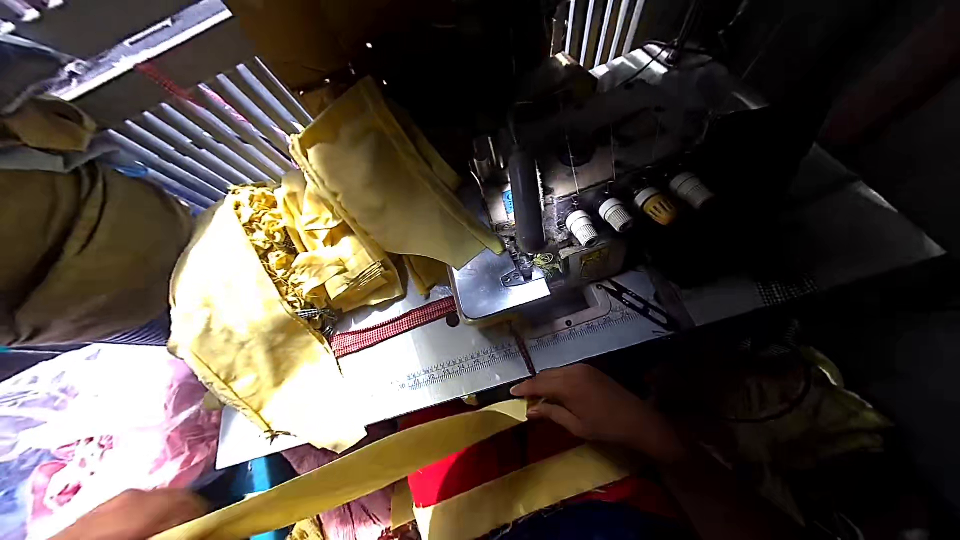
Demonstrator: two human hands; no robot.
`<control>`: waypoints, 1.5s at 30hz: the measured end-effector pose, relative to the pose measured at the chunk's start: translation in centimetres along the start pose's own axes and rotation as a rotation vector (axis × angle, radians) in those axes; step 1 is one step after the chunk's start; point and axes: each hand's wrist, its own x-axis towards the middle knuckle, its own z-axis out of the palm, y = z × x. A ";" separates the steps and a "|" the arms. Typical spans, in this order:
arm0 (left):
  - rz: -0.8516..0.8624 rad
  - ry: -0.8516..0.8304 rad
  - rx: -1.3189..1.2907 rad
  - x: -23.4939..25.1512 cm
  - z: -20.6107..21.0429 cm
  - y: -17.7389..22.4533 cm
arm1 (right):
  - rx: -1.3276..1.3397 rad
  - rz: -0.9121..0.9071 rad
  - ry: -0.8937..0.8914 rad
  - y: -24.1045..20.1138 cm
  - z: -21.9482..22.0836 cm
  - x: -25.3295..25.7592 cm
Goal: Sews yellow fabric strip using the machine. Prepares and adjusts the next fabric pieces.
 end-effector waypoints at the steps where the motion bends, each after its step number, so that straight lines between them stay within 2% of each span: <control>1: -0.035 -0.129 0.096 3.9 4.4 2.6 | 0.051 -0.033 0.158 -0.4 -0.6 0.1; 3: 0.021 -0.343 0.216 9.7 13.5 4.4 | 0.004 -0.023 0.538 -0.9 -2.7 0.8; 5: 0.102 -0.466 0.224 11.8 20.8 3.4 | -0.230 0.059 0.850 -0.1 -4.4 2.8; 7: 0.152 -0.566 0.218 12.8 25.0 2.9 | -0.363 0.063 0.937 1.3 -5.2 5.3; 9: 0.195 -0.613 0.197 14.4 26.5 3.2 | -0.438 0.002 0.889 2.4 -4.9 6.8; 11: 0.216 -0.598 0.204 16.4 26.1 3.6 | -0.481 -0.032 0.869 3.2 -4.0 6.8; 12: 0.220 -0.598 0.212 17.7 25.6 3.8 | -0.516 0.023 0.843 3.4 -3.7 6.2; 14: 0.207 -0.617 0.235 20.3 24.3 3.3 | -0.595 0.265 0.711 2.9 -3.7 4.2; 16: 0.166 -0.588 0.304 22.7 23.5 1.4 | -0.536 0.435 0.599 1.4 -4.1 2.5; 18: 0.112 -0.476 0.379 24.8 23.2 -0.9 | -0.461 0.362 0.666 0.5 -3.8 1.8; 20: 0.085 -0.322 0.408 25.4 23.3 -2.4 | -0.222 0.214 0.645 0.2 -2.5 2.2; 23: 0.109 -0.118 0.484 23.6 23.7 -2.3 | 0.157 0.131 0.367 0.4 -0.2 3.9; 25: 0.165 -0.007 0.572 20.9 25.0 -1.9 | 0.286 0.100 0.254 0.7 0.4 4.6; 28: 0.167 -0.010 0.650 16.3 28.1 -0.8 | 0.414 0.002 0.060 1.2 -0.4 3.5; 31: 0.185 -0.033 0.656 14.7 30.3 0.0 | 0.408 -0.099 -0.056 1.7 -1.7 1.9; 36: 0.179 0.072 0.631 16.4 31.0 -1.3 | 0.424 -0.004 0.095 1.4 -2.0 1.1; 40: 0.213 0.044 0.615 17.4 30.6 -1.6 | 0.268 0.103 0.244 0.9 -1.2 0.7; 42: 0.206 0.015 0.561 16.0 30.1 -1.1 | 0.135 0.168 0.248 0.4 -0.5 -0.7; 45: 0.166 0.103 0.475 11.6 29.7 0.2 | -0.098 0.257 0.233 0.9 -0.1 -3.6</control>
